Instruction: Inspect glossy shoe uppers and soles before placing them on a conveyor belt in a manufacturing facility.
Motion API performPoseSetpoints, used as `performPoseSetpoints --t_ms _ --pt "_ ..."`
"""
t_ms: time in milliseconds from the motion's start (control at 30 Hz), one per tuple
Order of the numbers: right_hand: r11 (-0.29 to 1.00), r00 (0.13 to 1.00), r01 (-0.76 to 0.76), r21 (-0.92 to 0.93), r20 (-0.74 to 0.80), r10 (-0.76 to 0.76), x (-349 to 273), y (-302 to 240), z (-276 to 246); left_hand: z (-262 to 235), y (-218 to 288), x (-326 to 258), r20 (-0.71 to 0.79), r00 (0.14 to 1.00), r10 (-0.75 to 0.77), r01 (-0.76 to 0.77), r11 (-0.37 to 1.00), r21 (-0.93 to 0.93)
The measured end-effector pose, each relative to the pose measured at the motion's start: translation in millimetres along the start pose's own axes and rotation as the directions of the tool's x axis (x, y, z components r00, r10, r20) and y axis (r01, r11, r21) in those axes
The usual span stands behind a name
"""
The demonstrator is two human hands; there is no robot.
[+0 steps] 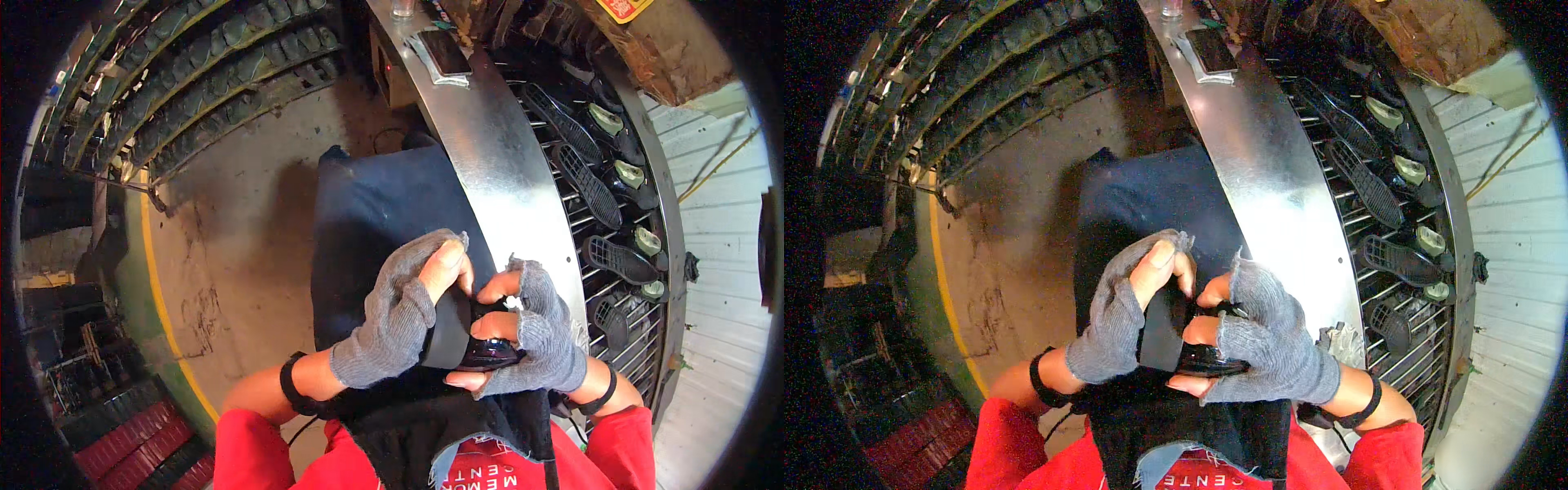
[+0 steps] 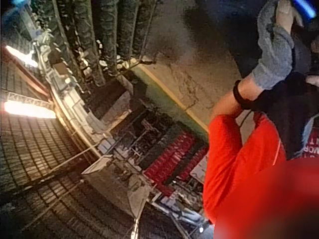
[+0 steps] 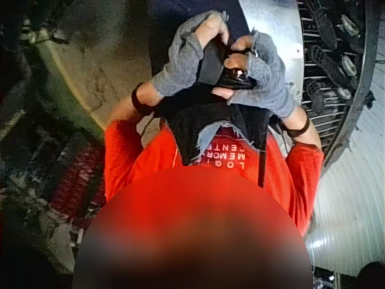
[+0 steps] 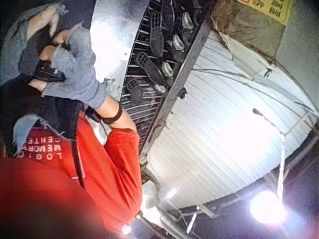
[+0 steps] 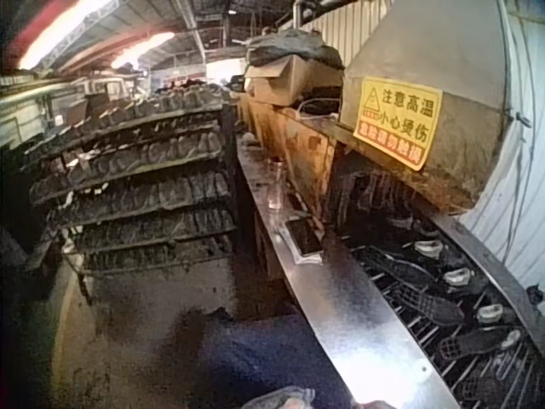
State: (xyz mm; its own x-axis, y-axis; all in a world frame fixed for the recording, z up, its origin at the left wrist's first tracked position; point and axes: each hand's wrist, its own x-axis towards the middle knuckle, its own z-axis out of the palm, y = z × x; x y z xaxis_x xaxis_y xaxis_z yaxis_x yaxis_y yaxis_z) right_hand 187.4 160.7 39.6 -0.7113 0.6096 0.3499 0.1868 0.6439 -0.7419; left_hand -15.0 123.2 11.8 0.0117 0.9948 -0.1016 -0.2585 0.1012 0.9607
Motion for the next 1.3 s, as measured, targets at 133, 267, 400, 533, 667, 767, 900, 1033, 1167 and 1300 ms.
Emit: performPoseSetpoints --t_ms 133,267,400,533,667,767,900,1033,1167,1300 --pt "0.998 0.998 -0.054 0.014 -0.023 0.054 -6.6 -1.4 1.7 5.3 -6.2 -6.2 -0.041 0.999 0.025 -0.031 0.988 -0.149" --pt "0.997 0.999 -0.054 0.051 0.01 0.053 -10.1 0.9 1.1 3.6 -11.2 -16.5 -0.023 0.994 0.111 -0.113 0.987 -0.112" --pt "0.977 0.999 0.031 0.21 0.01 -0.034 -0.7 4.0 4.1 -14.8 -16.0 -24.6 0.091 0.992 0.085 -0.093 0.993 0.079" --pt "0.927 0.991 0.071 0.367 0.078 -0.107 13.8 5.8 7.3 -24.2 -17.2 -34.2 0.154 0.951 0.269 -0.306 0.897 0.321" --pt "0.883 0.993 0.013 0.47 0.097 -0.067 21.5 17.5 14.8 -21.1 -8.3 -25.7 -0.052 0.997 0.051 -0.046 0.995 0.093" --pt "0.721 0.937 -0.278 0.635 0.014 0.349 26.3 35.3 33.4 -32.0 -1.3 6.5 0.029 0.998 -0.053 0.047 0.984 0.17" --pt "0.443 0.782 -0.311 0.841 -0.038 0.622 33.7 31.1 58.0 -36.3 -5.3 40.3 0.008 0.987 0.161 -0.161 0.987 0.026" --pt "0.214 0.628 -0.3 0.929 0.024 0.778 62.4 14.4 41.7 -18.3 0.7 24.9 -0.233 0.963 0.131 -0.122 0.991 0.054" --pt "0.9 0.999 -0.007 0.436 -0.039 0.026 90.3 16.6 -3.5 -32.5 23.3 19.7 -0.108 0.902 0.418 -0.396 0.901 0.177" --pt "0.883 0.836 0.455 0.118 0.285 -0.469 82.9 -2.5 33.6 -49.7 6.7 50.3 -0.069 0.954 -0.291 0.258 0.919 -0.299"
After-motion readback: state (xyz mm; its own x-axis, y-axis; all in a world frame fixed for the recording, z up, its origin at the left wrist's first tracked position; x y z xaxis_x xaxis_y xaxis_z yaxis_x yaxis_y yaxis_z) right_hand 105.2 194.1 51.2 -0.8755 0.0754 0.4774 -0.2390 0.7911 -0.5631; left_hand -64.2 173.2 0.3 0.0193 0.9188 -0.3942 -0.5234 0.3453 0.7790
